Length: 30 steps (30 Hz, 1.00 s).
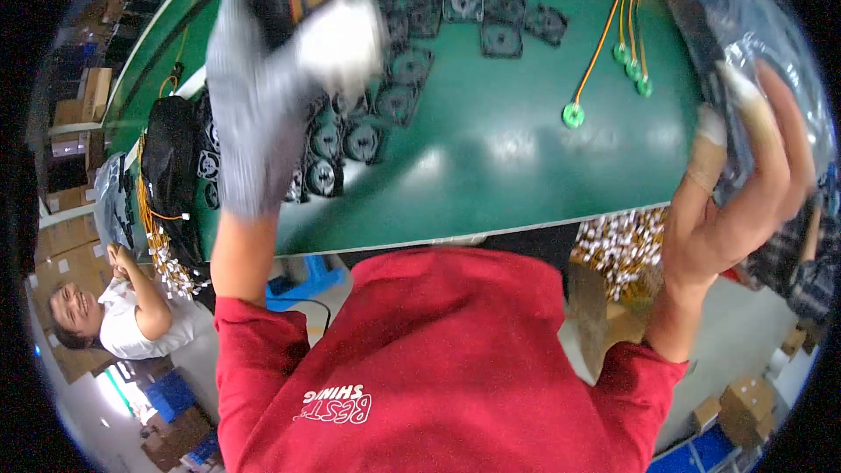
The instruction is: The person assembles small cooling fans by hand, attaching internal wiring to the plastic housing of each fan.
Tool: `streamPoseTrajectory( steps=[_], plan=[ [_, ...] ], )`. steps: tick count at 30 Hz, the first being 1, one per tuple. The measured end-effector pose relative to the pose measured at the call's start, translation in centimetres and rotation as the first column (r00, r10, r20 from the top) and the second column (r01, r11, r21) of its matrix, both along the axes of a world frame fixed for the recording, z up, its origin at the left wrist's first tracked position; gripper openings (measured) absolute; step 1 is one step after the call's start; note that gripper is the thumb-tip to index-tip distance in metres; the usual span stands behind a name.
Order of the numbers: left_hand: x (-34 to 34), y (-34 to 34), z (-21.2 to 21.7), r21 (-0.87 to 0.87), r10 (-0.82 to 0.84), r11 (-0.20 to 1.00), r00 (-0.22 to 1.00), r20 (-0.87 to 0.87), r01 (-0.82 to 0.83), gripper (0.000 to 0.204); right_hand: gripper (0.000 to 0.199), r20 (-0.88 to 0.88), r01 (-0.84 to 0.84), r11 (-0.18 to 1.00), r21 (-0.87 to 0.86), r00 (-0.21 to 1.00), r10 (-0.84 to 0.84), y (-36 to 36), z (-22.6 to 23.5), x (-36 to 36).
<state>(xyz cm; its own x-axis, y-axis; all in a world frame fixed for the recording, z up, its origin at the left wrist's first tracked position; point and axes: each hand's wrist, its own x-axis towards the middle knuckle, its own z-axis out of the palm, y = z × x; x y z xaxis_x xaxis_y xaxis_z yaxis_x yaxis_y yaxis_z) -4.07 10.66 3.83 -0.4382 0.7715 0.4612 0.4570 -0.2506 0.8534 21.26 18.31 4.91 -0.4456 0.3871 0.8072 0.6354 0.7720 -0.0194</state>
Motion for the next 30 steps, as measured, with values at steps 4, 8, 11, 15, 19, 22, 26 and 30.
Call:
streamPoseTrajectory(
  steps=[4,8,11,15,19,22,26,30],
  plan=[
    [-7.3,7.8,1.5,0.109,0.283,0.952,0.958,0.051,-0.288,0.031,0.031,0.038,-0.233,0.944,-0.233,0.968,0.248,1.0,-3.6,-0.9],
    [-13.0,12.7,-5.9,-0.607,0.245,0.6,0.842,-0.481,-0.521,0.096,0.023,0.176,-0.213,0.871,-0.443,0.932,0.317,-1.1,-8.9,-1.7],
    [-10.9,10.3,-6.9,-0.382,0.164,0.669,0.628,-0.76,-0.637,0.086,0.024,0.094,-0.209,0.799,-0.564,0.945,0.313,-1.2,-9.7,-1.5],
    [-3.5,4.5,-4.0,-0.307,-0.073,0.93,0.719,-0.691,-0.201,0.06,0.028,0.013,-0.237,0.754,-0.612,0.951,0.31,-0.6,-9.3,-1.0],
    [1.0,-0.6,-6.4,-0.362,-0.285,0.932,0.593,-0.753,-0.012,0.049,0.03,-0.03,-0.264,0.738,-0.621,0.949,0.314,-0.3,-9.7,-1.3],
    [3.1,-1.3,-7.9,-0.384,-0.333,0.921,0.654,-0.68,0.07,0.047,0.03,0.016,-0.26,0.753,-0.604,0.941,0.337,-0.5,-9.9,-1.5],
    [4.7,2.4,-8.4,-0.195,-0.188,0.98,0.525,-0.83,0.042,0.047,0.029,0.102,-0.251,0.787,-0.563,0.924,0.368,-1.0,-9.3,-1.1],
    [5.6,1.2,-9.9,-0.271,-0.216,0.96,0.443,-0.87,-0.065,0.044,0.013,-0.29,-0.429,0.815,-0.39,0.897,0.333,-0.7,-9.7,0.0]
  ],
)
